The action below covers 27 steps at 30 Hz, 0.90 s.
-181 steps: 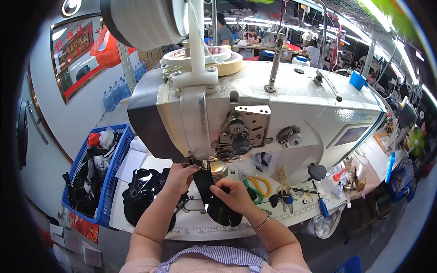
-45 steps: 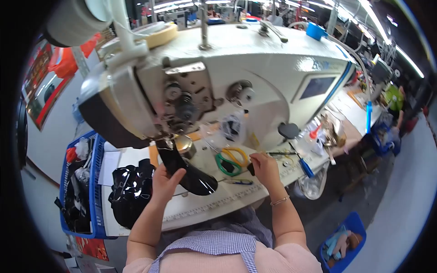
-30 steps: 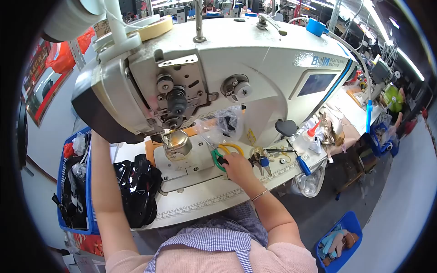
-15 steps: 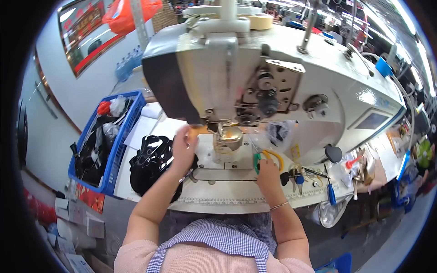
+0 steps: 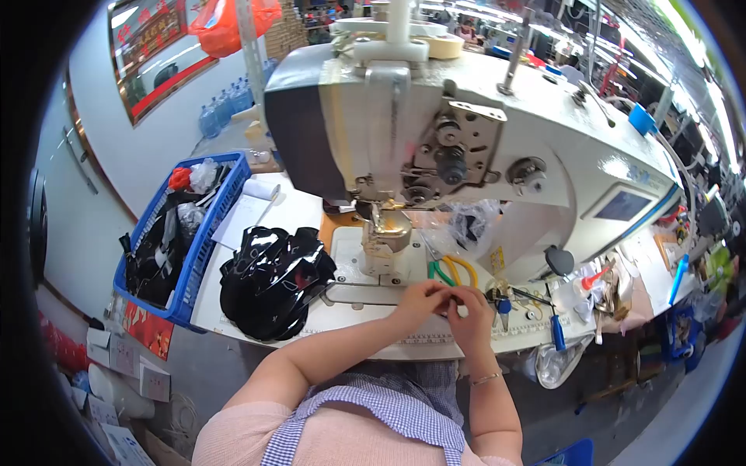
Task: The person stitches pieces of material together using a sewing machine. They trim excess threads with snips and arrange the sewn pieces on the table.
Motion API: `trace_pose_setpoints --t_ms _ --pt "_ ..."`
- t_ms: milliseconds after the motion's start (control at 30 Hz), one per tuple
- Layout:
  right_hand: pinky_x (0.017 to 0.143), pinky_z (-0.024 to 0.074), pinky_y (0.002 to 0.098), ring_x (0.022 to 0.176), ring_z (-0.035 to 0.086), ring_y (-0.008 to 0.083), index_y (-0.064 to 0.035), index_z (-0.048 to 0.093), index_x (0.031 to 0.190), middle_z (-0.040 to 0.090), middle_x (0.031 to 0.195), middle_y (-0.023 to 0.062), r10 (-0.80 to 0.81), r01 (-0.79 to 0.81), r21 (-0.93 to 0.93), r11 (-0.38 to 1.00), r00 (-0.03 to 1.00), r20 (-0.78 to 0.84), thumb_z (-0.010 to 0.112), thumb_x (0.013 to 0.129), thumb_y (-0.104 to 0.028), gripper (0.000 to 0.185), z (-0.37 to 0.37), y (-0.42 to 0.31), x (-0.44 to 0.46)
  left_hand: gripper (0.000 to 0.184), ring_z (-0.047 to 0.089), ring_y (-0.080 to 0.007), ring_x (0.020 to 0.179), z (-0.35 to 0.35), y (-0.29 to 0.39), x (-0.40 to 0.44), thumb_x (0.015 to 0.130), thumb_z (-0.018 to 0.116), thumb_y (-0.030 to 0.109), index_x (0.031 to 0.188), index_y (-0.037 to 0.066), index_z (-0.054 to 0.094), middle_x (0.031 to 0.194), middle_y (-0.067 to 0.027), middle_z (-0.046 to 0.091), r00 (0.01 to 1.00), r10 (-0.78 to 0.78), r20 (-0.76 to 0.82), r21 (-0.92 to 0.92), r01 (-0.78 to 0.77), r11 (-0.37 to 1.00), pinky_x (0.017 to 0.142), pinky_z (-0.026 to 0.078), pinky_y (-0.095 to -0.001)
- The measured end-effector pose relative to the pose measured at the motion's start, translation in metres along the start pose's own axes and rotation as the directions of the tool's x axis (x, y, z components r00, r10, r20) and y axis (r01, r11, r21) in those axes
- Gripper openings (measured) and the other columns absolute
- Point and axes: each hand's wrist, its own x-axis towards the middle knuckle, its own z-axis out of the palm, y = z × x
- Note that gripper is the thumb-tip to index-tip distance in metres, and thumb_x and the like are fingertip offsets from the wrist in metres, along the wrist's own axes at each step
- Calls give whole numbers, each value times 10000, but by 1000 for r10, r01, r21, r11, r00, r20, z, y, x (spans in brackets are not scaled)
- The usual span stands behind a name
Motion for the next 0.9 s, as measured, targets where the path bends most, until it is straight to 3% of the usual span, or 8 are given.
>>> trace_pose_setpoints --t_ms 133,267,367,500,700,767,833,900 --pt "682 530 270 788 638 194 -10 646 901 624 923 110 64 -63 80 995 998 -13 656 675 102 253 0 20 -8 169 616 -139 827 9 -23 9 894 533 110 989 -28 558 880 -90 623 988 151 0 231 -147 962 715 512 -263" --pt "682 522 242 765 618 136 29 571 995 622 916 88 368 -352 550 757 926 87 586 809 66 190 9 39 -5 156 613 -160 846 17 -21 17 892 523 105 1007 2 543 938 -97 597 937 346 -38 489 -285 824 737 505 -273" --pt "689 512 234 775 609 125 38 547 1022 614 917 86 424 -365 614 700 904 55 566 834 57 190 12 45 2 160 605 -168 879 18 -17 20 890 518 85 1032 13 534 998 -102 583 971 237 29 205 -238 949 748 495 -290" --pt "709 469 202 796 559 85 27 563 1017 560 888 40 341 -248 400 882 923 -180 577 831 63 190 15 66 2 193 587 -293 945 3 -16 25 798 563 -7 986 31 579 1072 -137 567 886 411 214 592 -453 667 813 477 -334" --pt "690 447 184 738 502 58 17 593 1042 512 847 -3 369 -286 372 883 913 -175 629 792 62 256 0 61 -2 251 612 -288 884 -16 18 -20 732 592 -27 961 68 629 961 -93 625 554 719 421 624 -752 214 773 498 -337" --pt "701 455 185 757 531 67 26 584 1077 553 865 12 401 -319 455 832 911 -96 628 790 59 292 1 51 -11 263 636 -263 812 -58 51 -64 703 630 5 954 81 639 873 -79 649 607 645 463 769 -637 47 713 517 -337" --pt "714 476 202 776 570 81 40 576 1087 598 880 35 383 -314 472 824 922 -56 616 802 50 287 4 45 -21 198 636 -235 724 -126 81 -84 695 610 42 877 105 657 771 -59 648 485 799 355 901 -405 -154 650 517 -370" --pt "690 484 206 783 594 98 30 588 1070 612 905 56 428 -397 550 735 900 78 600 810 52 261 9 30 -27 121 629 -291 751 -181 128 -107 758 613 68 868 40 654 804 -129 639 577 808 -122 970 -102 219 687 511 -366"
